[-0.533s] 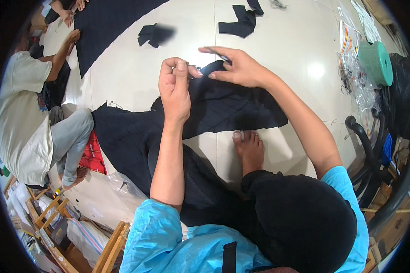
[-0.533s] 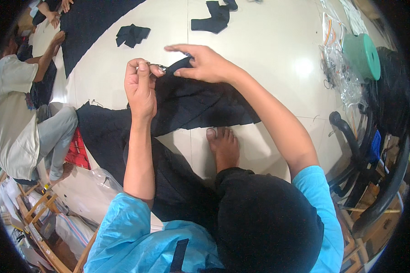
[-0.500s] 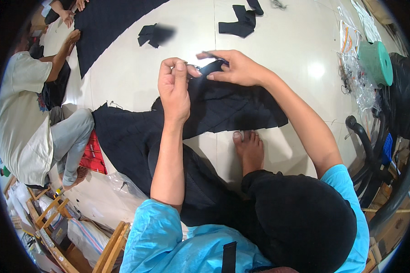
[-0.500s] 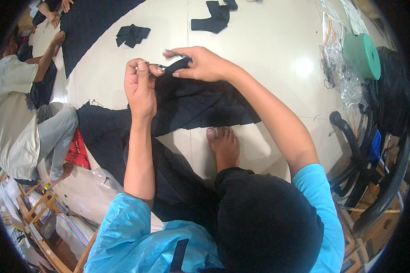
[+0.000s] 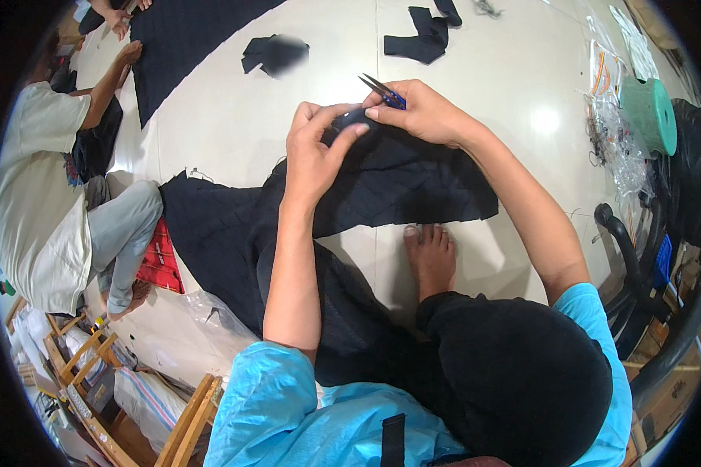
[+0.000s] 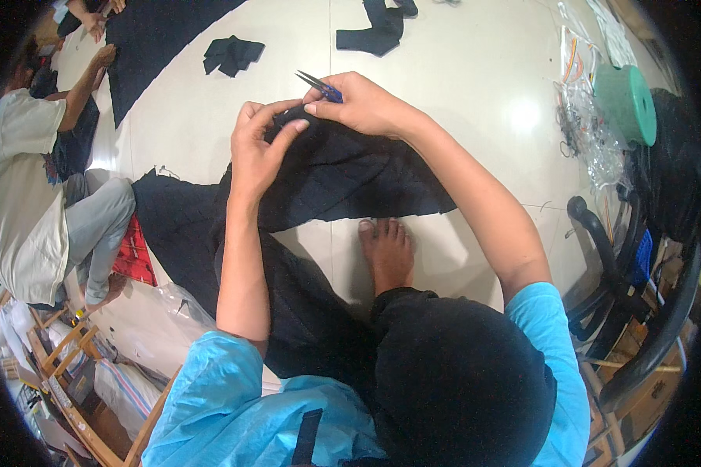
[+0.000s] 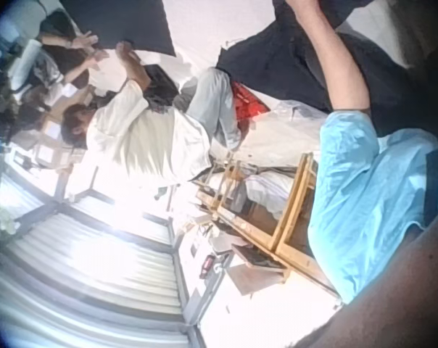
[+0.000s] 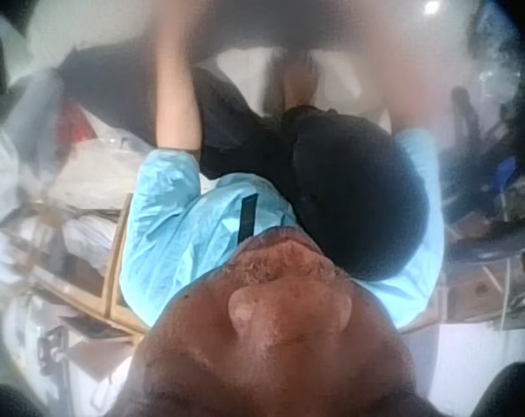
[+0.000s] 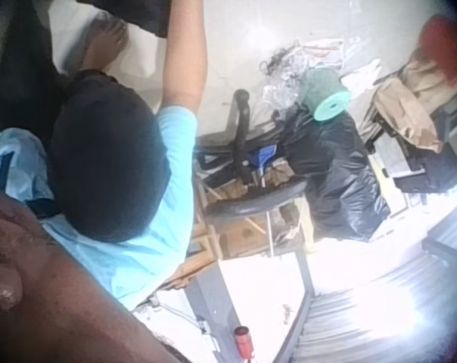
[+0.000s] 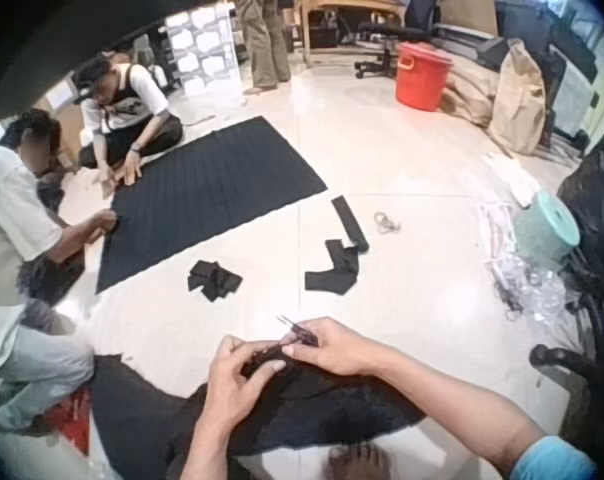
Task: The person sits on the floor and uses small scissors to trim loose threads and edges of a black fabric piece. They repeatedly fold and adjust the fabric while cutting, and place trimmed pieces aside.
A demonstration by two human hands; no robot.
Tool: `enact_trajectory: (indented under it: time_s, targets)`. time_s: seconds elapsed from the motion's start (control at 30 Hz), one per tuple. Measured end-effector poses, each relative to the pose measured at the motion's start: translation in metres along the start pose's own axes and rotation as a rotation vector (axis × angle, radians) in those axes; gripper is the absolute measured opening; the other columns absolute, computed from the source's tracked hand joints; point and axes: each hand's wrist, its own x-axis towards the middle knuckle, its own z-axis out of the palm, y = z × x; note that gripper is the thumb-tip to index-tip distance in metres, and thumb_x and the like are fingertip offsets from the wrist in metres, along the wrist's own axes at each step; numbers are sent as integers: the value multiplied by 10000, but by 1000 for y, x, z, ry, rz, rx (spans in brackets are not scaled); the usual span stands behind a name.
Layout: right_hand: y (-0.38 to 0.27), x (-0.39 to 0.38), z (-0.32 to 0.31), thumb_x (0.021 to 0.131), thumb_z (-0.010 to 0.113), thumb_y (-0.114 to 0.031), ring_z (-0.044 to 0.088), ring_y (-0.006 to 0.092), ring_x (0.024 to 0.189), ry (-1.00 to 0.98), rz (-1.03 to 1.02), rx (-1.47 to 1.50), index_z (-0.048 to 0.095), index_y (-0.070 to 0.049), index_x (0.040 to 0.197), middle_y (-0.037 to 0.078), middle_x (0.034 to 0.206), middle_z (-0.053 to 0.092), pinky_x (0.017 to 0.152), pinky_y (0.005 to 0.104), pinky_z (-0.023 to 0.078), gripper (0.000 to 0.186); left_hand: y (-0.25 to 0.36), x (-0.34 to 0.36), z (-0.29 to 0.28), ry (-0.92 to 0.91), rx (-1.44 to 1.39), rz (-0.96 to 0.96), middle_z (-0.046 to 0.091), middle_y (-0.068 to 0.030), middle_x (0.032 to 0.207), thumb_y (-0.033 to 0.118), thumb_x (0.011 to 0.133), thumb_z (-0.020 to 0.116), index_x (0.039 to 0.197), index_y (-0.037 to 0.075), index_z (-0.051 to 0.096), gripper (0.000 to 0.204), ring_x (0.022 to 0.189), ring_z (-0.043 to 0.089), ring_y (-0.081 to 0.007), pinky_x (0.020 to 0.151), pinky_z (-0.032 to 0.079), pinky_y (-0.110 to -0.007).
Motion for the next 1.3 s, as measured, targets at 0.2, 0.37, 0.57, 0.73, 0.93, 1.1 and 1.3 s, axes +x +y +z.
enact_trajectory:
  time_s: [0.2, 0.37, 0.57, 0.73, 0.93, 1.1, 1.3]
  targets:
    - [-25, -6, -8, 1070, 696, -317, 420, 60, 627, -106, 300, 208, 730, -58, 1235, -66, 743, 524, 547, 261, 337, 309, -3, 2, -1, 73, -90, -49, 726, -74, 1022, 163, 981, 788, 1117, 47, 802, 180, 988, 657, -162, 884, 504, -291]
    - [-29, -12, -8, 1077, 669, -270, 437, 75, 645, -74, 286, 128, 728, -45, 1250, -48, 762, 539, 579, 270, 368, 290, -7, 6, -3, 193, -245, -177, 755, -56, 1010, 241, 1109, 645, 1123, -25, 752, 287, 940, 669, -140, 901, 510, -274]
    - [-17, -16, -2, 1043, 680, -201, 603, 154, 849, 34, 67, -75, 720, -29, 1271, 58, 981, 711, 810, 329, 510, 288, -11, 7, -2, 250, -381, -190, 742, -35, 995, 237, 1109, 647, 1124, -1, 752, 260, 912, 633, -99, 854, 516, -269]
    - [-24, -17, 8, 1040, 673, -190, 656, 199, 1161, 29, 116, -204, 697, -12, 1303, 102, 1201, 734, 1056, 346, 490, 319, -10, 3, -3, 163, -368, -172, 735, -29, 993, 234, 1115, 636, 1120, 6, 745, 253, 895, 614, -91, 834, 511, -262]
    - [3, -17, 14, 1040, 650, -175, 645, 196, 927, 448, -108, -190, 689, -11, 1298, 117, 1112, 752, 875, 345, 530, 308, -9, 6, -5, 27, -551, -131, 704, -29, 980, 295, 1161, 521, 1109, 53, 657, 282, 872, 558, -77, 792, 460, -255]
    - [-5, -36, 5, 1123, 559, -331, 485, 58, 700, 516, 210, 210, 673, -16, 1246, -6, 858, 570, 615, 241, 413, 357, -17, 4, -5, 81, -487, -172, 588, 8, 885, 317, 1176, 470, 1062, 87, 585, 281, 818, 494, -74, 765, 418, -255]
    - [1, -70, 20, 1165, 357, -487, 404, 24, 609, 314, 367, 369, 599, -34, 1250, -27, 787, 504, 484, 214, 315, 521, -10, 4, 1, 2, -217, -213, 545, 20, 888, 298, 1172, 479, 1011, 92, 591, 285, 838, 486, -95, 792, 436, -269]
